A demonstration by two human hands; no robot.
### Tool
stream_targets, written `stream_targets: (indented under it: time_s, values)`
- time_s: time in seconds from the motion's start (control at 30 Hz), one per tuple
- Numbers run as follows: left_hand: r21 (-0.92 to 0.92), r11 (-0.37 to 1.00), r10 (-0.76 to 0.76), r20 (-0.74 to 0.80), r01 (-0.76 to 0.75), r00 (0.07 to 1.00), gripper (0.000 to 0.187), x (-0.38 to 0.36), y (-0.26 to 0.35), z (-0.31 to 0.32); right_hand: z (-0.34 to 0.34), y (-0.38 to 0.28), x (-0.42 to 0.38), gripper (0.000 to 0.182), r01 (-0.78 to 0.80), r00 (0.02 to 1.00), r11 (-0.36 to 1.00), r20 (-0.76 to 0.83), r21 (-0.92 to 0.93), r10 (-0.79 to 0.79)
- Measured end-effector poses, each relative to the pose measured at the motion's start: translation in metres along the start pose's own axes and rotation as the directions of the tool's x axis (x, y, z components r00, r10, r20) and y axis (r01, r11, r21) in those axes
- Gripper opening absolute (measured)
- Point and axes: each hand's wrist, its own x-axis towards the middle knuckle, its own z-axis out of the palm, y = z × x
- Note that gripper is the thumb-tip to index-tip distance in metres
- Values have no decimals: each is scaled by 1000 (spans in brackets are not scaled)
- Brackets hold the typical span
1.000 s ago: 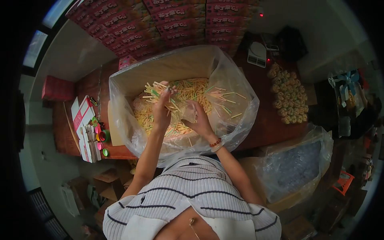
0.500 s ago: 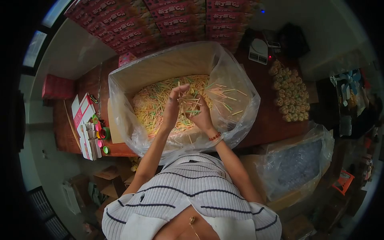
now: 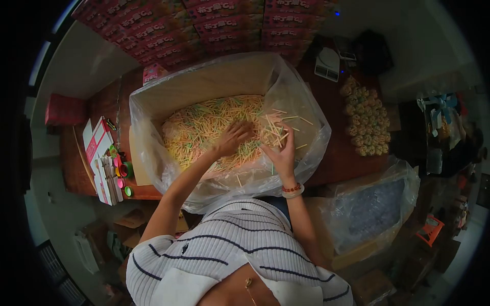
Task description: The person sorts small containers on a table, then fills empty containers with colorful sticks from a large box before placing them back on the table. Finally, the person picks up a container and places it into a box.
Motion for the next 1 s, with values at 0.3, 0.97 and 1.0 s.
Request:
stream_targets:
  time_s: [0.3, 0.97, 1.0]
  values:
    - [-829, 416, -625, 38, 374, 780, 55, 6, 5, 0, 5, 36, -19, 74, -135, 990, 985, 45, 109, 131]
    - [-949, 12, -865, -167, -314, 473, 33, -3, 90, -172, 62, 28, -2, 67, 122, 965, 990, 243, -72, -101]
    - [-949, 16, -866, -171, -316, 471, 33, -2, 92, -166, 64, 25, -3, 68, 131, 964, 989, 240, -62, -113]
